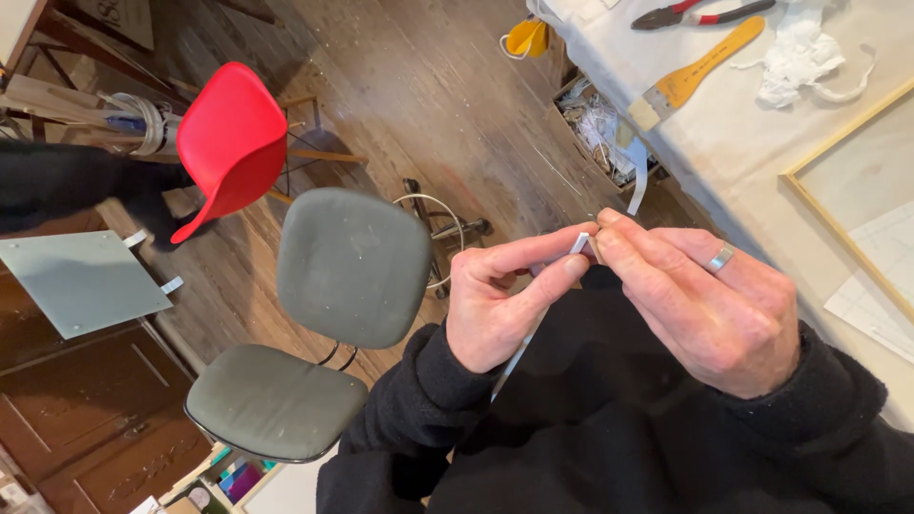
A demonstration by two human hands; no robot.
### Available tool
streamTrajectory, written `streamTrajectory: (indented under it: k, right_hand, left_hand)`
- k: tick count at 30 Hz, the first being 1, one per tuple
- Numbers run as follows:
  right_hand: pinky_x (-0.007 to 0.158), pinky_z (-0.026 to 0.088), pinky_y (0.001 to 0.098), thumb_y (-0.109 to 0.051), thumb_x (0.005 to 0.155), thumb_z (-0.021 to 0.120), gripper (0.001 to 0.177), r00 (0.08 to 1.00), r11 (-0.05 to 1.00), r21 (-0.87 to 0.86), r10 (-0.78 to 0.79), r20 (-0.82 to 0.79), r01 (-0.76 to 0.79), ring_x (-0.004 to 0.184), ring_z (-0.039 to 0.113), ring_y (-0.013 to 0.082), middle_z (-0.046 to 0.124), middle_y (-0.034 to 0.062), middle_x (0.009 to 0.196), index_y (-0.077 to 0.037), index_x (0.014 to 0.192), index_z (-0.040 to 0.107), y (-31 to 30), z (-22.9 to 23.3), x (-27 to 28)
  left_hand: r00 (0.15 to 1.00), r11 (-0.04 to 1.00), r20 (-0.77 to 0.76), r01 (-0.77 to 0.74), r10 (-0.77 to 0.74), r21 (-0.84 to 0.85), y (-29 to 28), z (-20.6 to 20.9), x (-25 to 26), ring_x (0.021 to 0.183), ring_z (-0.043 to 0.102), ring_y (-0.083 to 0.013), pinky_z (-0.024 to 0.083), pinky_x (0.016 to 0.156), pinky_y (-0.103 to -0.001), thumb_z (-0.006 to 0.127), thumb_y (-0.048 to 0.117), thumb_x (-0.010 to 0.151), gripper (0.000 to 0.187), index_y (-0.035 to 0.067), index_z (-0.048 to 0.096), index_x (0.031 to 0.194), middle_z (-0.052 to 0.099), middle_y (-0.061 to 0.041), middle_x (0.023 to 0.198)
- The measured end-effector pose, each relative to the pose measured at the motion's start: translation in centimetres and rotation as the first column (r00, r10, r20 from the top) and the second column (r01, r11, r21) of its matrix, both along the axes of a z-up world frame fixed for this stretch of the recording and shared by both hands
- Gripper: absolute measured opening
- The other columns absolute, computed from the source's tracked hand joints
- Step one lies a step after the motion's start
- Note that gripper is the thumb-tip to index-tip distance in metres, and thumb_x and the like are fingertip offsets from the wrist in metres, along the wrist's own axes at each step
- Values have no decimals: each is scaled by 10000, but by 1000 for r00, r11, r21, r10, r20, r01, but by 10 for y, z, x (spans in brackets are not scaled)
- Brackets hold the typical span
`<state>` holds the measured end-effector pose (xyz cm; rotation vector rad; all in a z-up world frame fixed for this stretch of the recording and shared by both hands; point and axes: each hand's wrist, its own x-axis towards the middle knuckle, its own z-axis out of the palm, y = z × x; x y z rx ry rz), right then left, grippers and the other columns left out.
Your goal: Preparing a picture frame by cleaning glass and applying spacers or backing materials.
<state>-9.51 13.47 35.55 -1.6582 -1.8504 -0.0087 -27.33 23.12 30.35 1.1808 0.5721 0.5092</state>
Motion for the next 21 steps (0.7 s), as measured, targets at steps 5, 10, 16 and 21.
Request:
streamTrajectory:
  k: [5,10,16,21]
  right_hand:
    - [801,593,369,79,770,754,377,998,1000,5,21,63,-22,947,728,285,732,193,1162,65,1144,704,2,0,2]
    - [806,589,374,92,789,753,359,1000,1000,0,20,0,-20,953,726,287,727,190,1161,65,1143,697,2,-1,-1]
    - [828,592,383,120,789,735,385,998,1000,-17,0,-55,-1,970,724,311,720,208,1166,84,1166,670,1,-1,-4]
    - [836,592,379,118,791,739,394,999,1000,-23,-11,-53,10,975,725,312,718,211,1174,81,1177,669,0,-2,-7]
  left_hand:
    - [1000,996,2,-16,17,-85,0,-8,-1,1106,706,-128,566,1019,-278,688,-21,1026,296,-41,695,1321,758,-127,1214]
    - [1000,997,-1,-22,22,-78,0,-7,-1,1098,708,-131,568,1018,-282,696,-22,1021,297,-45,697,1317,761,-131,1200]
    - [1000,1000,-25,-16,16,22,0,-4,-2,1118,722,-129,577,1046,-284,708,-6,1015,293,-38,700,1307,765,-125,1210]
    - [999,997,-45,-17,20,69,-1,-6,-3,1107,727,-125,579,1041,-281,719,3,1005,305,-31,700,1308,766,-120,1211]
